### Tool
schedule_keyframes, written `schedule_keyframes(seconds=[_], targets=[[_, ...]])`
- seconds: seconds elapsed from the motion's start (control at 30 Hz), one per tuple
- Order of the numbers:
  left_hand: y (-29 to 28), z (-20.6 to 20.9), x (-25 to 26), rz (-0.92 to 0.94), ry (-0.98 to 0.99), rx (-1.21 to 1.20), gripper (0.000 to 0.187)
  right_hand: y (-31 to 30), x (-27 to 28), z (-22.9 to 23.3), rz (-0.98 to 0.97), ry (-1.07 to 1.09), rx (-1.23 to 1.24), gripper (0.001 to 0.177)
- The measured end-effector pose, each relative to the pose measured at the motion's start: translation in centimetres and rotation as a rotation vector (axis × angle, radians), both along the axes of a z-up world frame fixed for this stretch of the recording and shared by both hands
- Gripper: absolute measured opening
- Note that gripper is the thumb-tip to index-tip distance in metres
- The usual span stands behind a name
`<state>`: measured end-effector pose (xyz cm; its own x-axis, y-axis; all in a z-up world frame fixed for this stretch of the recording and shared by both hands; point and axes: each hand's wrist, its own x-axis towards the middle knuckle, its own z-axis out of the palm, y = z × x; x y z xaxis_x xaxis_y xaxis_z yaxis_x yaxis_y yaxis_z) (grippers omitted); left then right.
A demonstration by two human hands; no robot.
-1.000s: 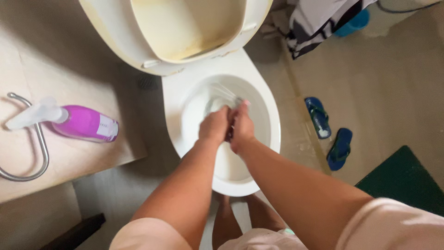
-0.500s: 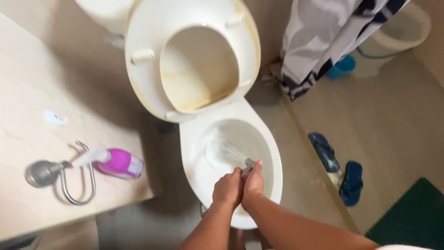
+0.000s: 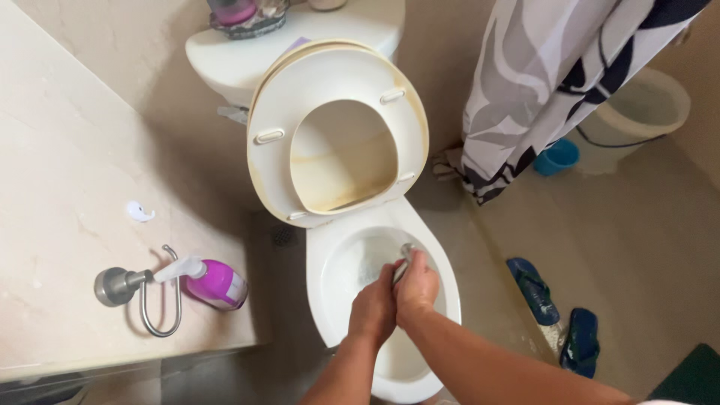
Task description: The person uses a bidet sprayer to wash the toilet seat and bowl, moving the sprayer around the rim and interior of the toilet.
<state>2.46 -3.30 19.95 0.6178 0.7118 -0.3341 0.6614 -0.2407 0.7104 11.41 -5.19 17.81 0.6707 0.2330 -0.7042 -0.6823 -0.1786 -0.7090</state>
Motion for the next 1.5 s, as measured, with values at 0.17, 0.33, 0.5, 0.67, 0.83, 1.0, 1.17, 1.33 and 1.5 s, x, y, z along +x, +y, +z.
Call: schedule_keyframes(seconds=[0.17,0.33,0.5,0.67,0.83,1.0,1.17,1.33,1.5], targets=[[0.9,1.8,2.7,-0.125,0.059,-0.030,0.034,-0.3,2.9,3.1,-0.091,0.130,-0.074,0.051],[1.7,3.2,3.6,-0.017,0.090,-0.030,0.045,1.6,5.5,0.6,-0.049,0.229,0.134,0.047],[2.7,4.1,3.8,0.132,0.079,-0.006,0.065,3.2,6.8,-0.1,0.056,0.382,0.388,0.055],[3.0,5.4,3.4,0.183,0.107,-0.062,0.072,3.3,5.4,3.9,0.177,0.325,0.320,0.043],[2.6,5.8,3.5,0.253,-0.031,-0.088,0.075,2.8,5.3,4.4,0.110,0.419,0.395,0.071],[2.7,5.9,4.0,0.244,-0.045,-0.053,0.073,2.2,5.2,4.4,0.124,0.412,0.455,0.061],[2.7,6.3,2.5,0.307,-0.231,-0.085,0.068,1.8,4.2,5.0,0.225,0.265,0.304,0.055],[3.2,5.0,-2.4,0.396,-0.198,0.034,0.069,1.0,0.1,6.0,0.223,0.308,0.341,0.048],[3.6,3.5,-8.4,0.500,-0.235,0.145,0.069,0.3,-5.7,5.6,0.287,0.366,0.360,0.044]])
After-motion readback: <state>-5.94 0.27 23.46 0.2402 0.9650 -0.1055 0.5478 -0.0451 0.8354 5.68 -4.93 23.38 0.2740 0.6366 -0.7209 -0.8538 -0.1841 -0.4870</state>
